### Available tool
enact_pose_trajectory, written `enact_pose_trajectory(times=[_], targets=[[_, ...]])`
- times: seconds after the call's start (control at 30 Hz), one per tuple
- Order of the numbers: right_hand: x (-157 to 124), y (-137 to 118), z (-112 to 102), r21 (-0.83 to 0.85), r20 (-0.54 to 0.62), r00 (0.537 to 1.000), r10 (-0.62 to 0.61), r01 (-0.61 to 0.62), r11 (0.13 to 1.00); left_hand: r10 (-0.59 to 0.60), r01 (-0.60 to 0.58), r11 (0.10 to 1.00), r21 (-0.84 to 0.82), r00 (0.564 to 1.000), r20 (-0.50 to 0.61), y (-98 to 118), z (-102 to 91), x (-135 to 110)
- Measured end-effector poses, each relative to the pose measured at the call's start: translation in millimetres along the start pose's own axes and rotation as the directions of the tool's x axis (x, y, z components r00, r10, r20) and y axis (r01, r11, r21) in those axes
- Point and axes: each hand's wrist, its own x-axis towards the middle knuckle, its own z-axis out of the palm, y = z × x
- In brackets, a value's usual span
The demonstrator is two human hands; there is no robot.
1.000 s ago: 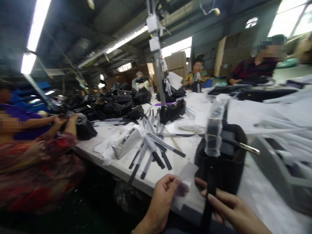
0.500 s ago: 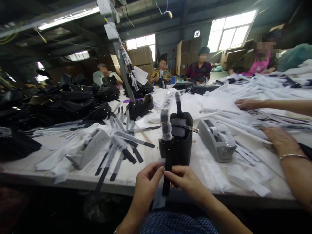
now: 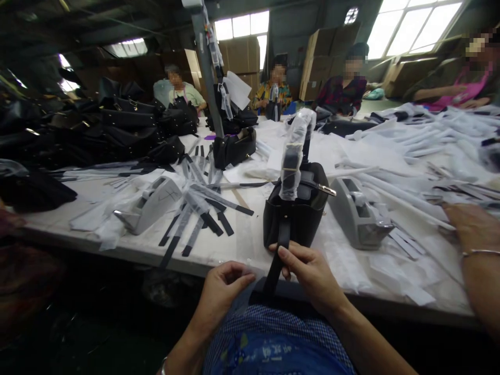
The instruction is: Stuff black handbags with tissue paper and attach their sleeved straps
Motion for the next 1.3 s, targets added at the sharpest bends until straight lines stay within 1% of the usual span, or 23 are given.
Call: enact_pose_trajectory(times=[0.07, 0.17, 0.27, 0.4, 0.63, 0.77, 0.87, 1.07, 1.3], targets=[[1, 1, 6, 0.026, -0.054, 0.998, -0.033, 0.035, 0.999, -0.015, 0.015, 1.000, 0.015, 1.000, -0.005, -5, -3.0, -5], [4, -1, 13, 0.039, -0.102, 0.991, -0.082, 0.086, 0.996, -0.069, 0.069, 0.998, 0.010, 0.998, 0.010, -8, -5.6, -12], [8, -4, 18, -0.022, -0.131, 0.982, -0.136, 0.134, 0.991, -0.109, 0.109, 0.994, -0.002, 0.994, 0.030, -8, -5.6, -16], [10, -6, 21, -0.088, -0.132, 0.975, -0.179, 0.168, 0.982, -0.104, 0.104, 0.995, 0.010, 0.994, 0.024, -6, -4.4, -15], [11, -7, 24, -0.097, -0.138, 0.972, -0.190, 0.177, 0.979, -0.119, 0.119, 0.993, 0.006, 0.993, 0.019, -6, -6.0, -14], [11, -8, 23, -0.095, -0.163, 0.969, -0.188, 0.174, 0.980, -0.093, 0.093, 0.995, 0.022, 0.996, -0.003, -7, -7.9, -14], [11, -7, 23, -0.100, -0.161, 0.968, -0.192, 0.177, 0.979, -0.077, 0.077, 0.996, 0.038, 0.997, -0.006, -6, -8.1, -15], [11, -8, 26, -0.124, -0.155, 0.966, -0.206, 0.188, 0.974, -0.078, 0.079, 0.996, 0.046, 0.997, -0.022, -3, -6.9, -15], [11, -9, 24, -0.121, -0.170, 0.965, -0.199, 0.180, 0.976, -0.075, 0.079, 0.994, 0.072, 0.996, -0.055, -7, -9.2, -14]])
